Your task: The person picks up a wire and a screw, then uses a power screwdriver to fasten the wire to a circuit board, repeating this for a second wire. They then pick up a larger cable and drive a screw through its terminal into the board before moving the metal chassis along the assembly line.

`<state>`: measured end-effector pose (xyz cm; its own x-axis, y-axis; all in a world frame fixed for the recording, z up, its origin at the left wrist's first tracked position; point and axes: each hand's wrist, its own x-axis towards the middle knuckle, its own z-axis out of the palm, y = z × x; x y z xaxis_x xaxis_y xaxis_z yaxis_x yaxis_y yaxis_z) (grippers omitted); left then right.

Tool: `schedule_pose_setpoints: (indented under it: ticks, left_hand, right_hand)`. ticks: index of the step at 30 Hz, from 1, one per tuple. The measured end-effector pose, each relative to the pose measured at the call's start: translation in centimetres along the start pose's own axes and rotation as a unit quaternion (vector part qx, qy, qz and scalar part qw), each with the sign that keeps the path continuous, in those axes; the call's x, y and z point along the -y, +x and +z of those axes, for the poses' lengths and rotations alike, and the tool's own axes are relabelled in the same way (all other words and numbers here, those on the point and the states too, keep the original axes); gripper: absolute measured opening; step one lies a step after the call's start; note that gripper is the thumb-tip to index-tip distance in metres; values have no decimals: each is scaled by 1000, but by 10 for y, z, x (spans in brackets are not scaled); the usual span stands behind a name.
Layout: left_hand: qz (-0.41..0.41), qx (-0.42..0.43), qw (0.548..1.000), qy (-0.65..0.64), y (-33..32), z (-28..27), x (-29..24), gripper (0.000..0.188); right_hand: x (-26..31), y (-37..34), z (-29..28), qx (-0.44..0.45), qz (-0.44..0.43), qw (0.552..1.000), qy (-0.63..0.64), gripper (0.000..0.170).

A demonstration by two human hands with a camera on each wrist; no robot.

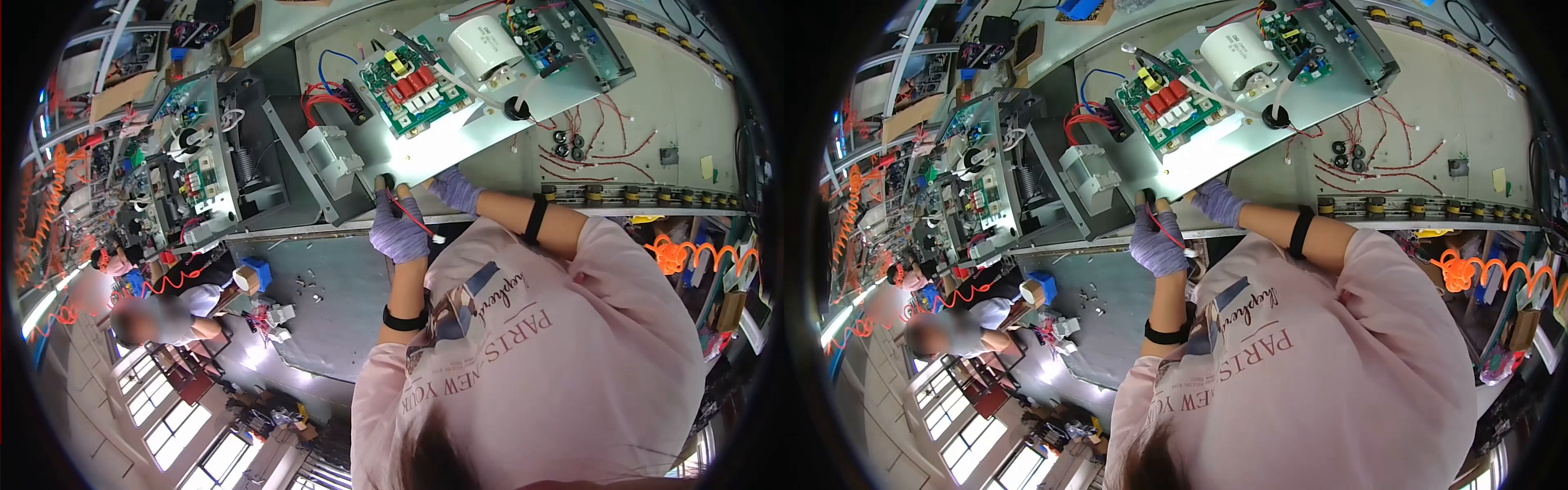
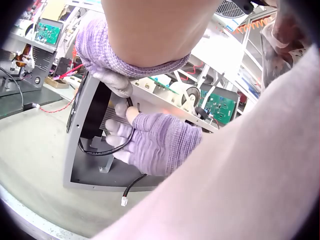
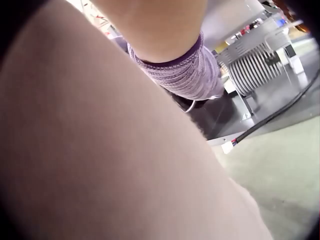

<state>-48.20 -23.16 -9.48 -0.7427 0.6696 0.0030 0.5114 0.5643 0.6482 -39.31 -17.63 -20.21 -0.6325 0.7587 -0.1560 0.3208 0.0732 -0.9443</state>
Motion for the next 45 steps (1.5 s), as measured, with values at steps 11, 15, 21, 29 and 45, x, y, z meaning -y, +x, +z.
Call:
schedule_pose_setpoints:
  ticks: [11, 15, 21, 29, 45]
  left_hand:
    - [-43, -27, 985, -163, -10, 2, -24, 30]
    - [-19, -37, 984, -175, -13, 6, -12, 30]
    - [30, -45, 992, -111, -8, 8, -11, 35]
    - [24, -37, 996, -74, -11, 0, -16, 38]
    - [-92, -9, 956, -280, -10, 15, -12, 30]
  right_hand:
    - [-13, 22, 23, -173, -254, 930, -202, 30]
    - [-20, 24, 9, 21, -169, 985, -12, 30]
    - [-41, 31, 19, 2, -188, 981, 56, 31]
    - [-40, 33, 19, -53, -303, 932, -190, 27]
    - [-46, 39, 36, -111, -375, 747, -538, 17]
